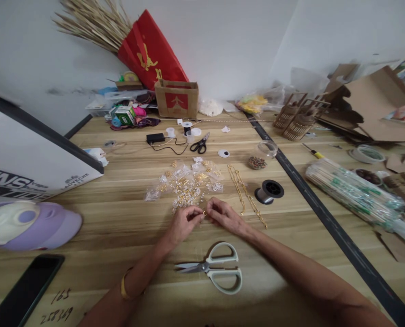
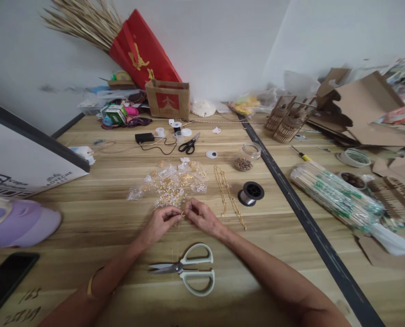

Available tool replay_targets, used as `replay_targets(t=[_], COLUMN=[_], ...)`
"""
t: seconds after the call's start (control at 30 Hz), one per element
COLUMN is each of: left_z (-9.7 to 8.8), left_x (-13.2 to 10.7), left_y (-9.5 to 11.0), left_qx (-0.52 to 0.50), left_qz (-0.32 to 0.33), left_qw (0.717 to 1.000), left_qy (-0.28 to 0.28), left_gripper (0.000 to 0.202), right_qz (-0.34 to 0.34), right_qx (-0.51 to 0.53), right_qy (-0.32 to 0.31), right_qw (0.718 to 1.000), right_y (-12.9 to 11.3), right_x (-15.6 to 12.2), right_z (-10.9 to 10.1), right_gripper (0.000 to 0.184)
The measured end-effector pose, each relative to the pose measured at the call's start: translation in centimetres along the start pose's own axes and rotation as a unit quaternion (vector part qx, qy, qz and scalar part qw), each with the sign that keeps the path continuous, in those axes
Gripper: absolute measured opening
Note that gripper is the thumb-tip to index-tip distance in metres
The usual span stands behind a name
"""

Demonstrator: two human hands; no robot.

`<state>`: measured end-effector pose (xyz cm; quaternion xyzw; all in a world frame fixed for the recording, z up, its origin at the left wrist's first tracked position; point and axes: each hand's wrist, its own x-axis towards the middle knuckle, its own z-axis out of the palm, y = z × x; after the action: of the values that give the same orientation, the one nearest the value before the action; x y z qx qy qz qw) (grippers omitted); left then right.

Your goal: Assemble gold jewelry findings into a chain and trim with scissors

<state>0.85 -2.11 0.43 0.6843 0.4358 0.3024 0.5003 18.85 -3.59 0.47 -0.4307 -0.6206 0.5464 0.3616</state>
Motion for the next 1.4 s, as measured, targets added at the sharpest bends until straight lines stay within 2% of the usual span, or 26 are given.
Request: replay_targets(t=[0.23, 0.5, 0.83, 0.93, 1.1, 1.4], left_z=[0.0, 0.0, -0.5, -0.6, -0.6, -0.2], left_x=[0.0, 0.1, 0.1, 0.1, 0.0, -0.2], left_y=[0.5, 0.8, 0.6, 0.8, 1.0, 1.3], left_qx=[-0.067, -0.054, -0.123, -0.097, -0.020, 0.168], left_qz=[-0.024, -0.011, -0.061, -0.052, -0.040, -0.020], left_qw=[0.997, 0.998, 0.990, 0.993, 0.999, 0.984], left_qy=[-0.021, -0.016, -0.039, -0.033, -0.029, -0.049], left_gripper=[0.018, 0.013, 0.021, 0.019, 0.014, 0.017], right_qz=[0.005, 0.010, 0.007, -0.022, -0.129, -0.233], right_qx=[0.016, 0.038, 0.027, -0.031, -0.153, -0.241], right_qy=[-0.013, -0.018, -0.032, -0.020, 0.012, -0.001], right_qw=[1.000, 0.999, 0.999, 0.999, 0.980, 0.942], right_y=[0.2, -0.1, -0.4, -0.7, -1.2, -2.2], right_x=[0.1, 0.0, -0.1, -0.2, -0.2, -0.6], right_z=[0.2, 0.3, 0.1, 0.0, -0.2, 0.2], right_gripper=[0.033, 0.033, 0.030, 0.026, 0.016, 0.005])
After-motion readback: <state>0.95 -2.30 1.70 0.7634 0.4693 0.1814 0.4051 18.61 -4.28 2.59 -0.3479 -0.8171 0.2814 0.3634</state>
